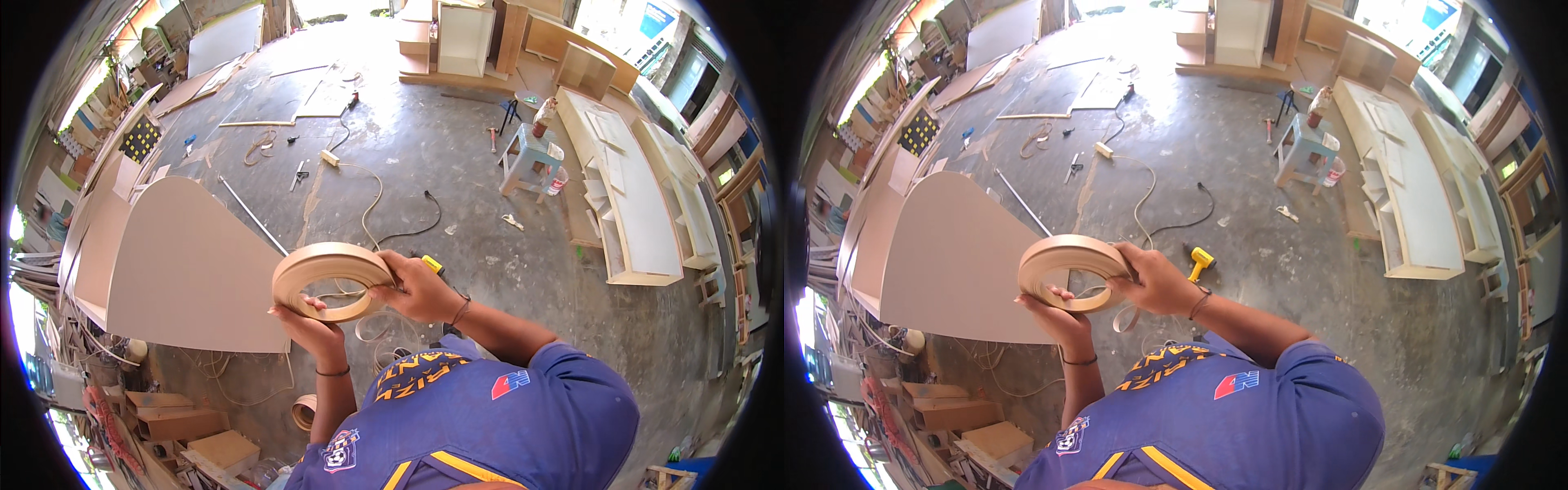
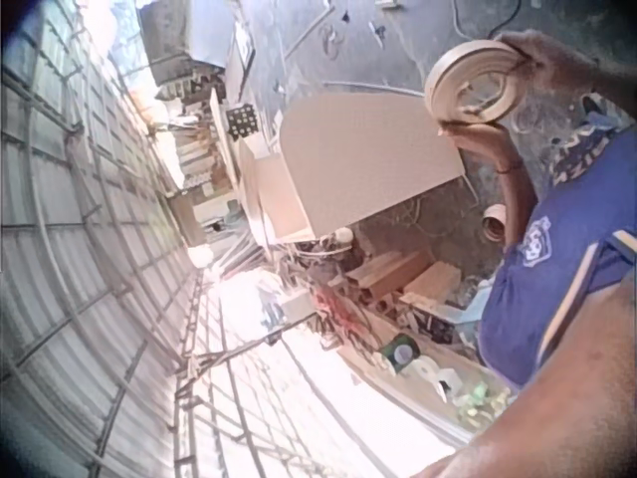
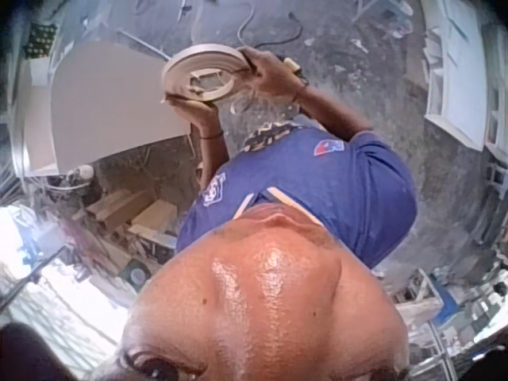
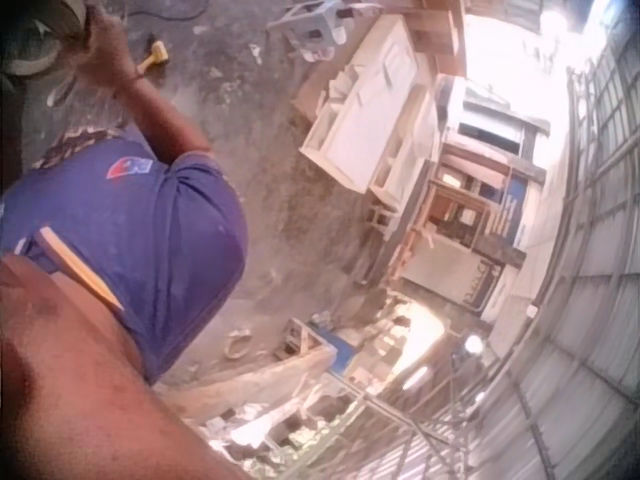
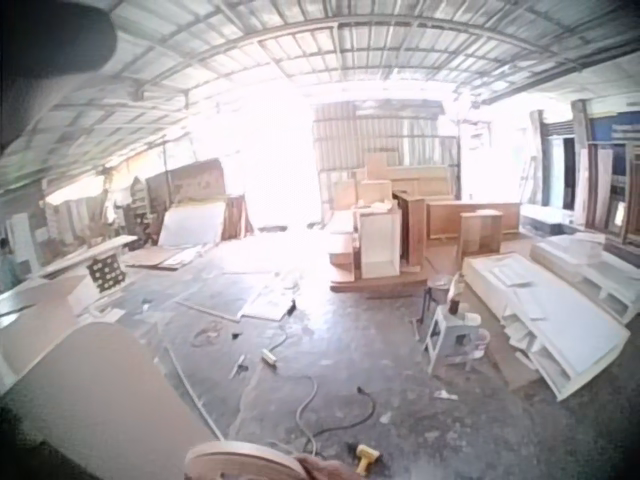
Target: The person unrolls a length of veneer tape, walks across a workshop to a white shelving unit, and positions a wood panel onto a shelf.
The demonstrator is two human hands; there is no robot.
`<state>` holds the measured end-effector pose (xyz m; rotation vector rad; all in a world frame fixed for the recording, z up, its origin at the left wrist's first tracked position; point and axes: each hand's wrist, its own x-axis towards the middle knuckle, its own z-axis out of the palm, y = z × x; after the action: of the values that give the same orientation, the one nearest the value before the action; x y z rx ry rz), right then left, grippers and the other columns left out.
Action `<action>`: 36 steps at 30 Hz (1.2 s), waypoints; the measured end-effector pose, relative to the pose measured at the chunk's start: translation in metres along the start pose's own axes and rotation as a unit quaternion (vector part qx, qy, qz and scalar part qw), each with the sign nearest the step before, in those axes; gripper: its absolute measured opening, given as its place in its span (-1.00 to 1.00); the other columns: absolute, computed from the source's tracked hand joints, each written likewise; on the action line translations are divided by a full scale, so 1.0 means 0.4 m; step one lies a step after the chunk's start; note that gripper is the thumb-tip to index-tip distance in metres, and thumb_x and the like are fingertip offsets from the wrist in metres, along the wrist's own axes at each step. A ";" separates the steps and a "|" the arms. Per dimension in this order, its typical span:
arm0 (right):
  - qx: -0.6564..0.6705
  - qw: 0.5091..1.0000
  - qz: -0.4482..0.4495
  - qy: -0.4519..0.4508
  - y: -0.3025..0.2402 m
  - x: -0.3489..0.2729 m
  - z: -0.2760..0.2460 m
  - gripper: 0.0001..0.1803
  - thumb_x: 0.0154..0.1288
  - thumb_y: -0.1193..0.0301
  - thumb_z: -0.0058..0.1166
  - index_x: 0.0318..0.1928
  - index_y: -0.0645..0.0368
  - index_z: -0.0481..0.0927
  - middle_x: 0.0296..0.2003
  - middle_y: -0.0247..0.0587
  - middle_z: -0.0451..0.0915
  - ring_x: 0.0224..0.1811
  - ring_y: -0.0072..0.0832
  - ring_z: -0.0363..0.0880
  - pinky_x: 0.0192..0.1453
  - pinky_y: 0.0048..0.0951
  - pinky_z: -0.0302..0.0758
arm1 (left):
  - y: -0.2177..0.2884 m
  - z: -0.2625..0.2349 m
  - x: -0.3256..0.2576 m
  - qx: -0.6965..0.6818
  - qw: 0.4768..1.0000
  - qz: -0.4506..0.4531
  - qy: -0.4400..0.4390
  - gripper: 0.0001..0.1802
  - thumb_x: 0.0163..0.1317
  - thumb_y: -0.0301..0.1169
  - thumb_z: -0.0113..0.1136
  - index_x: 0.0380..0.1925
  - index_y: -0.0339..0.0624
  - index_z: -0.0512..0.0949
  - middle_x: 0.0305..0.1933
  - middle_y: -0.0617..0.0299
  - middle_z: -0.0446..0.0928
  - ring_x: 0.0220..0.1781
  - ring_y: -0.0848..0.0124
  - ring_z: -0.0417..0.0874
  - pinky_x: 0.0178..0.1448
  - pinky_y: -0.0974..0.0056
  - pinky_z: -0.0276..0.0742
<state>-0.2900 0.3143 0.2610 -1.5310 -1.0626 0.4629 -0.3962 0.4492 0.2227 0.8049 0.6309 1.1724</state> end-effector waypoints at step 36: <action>0.016 0.985 -0.163 -0.056 -0.063 -0.013 -0.017 -0.49 0.02 0.35 0.27 -0.03 0.25 0.40 -0.50 -0.19 0.55 -0.55 -0.44 0.54 -0.44 -0.54 0.41 | 0.076 0.066 0.071 0.081 0.978 0.065 -0.183 -0.35 0.27 0.23 -0.44 -0.46 -0.17 0.32 -0.54 0.34 0.29 -0.51 0.55 0.35 -0.42 0.42 0.36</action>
<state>-0.2966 0.3044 0.2848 -1.2816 -1.3593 0.3382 -0.3840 0.4760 0.2621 1.1820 0.3748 1.0619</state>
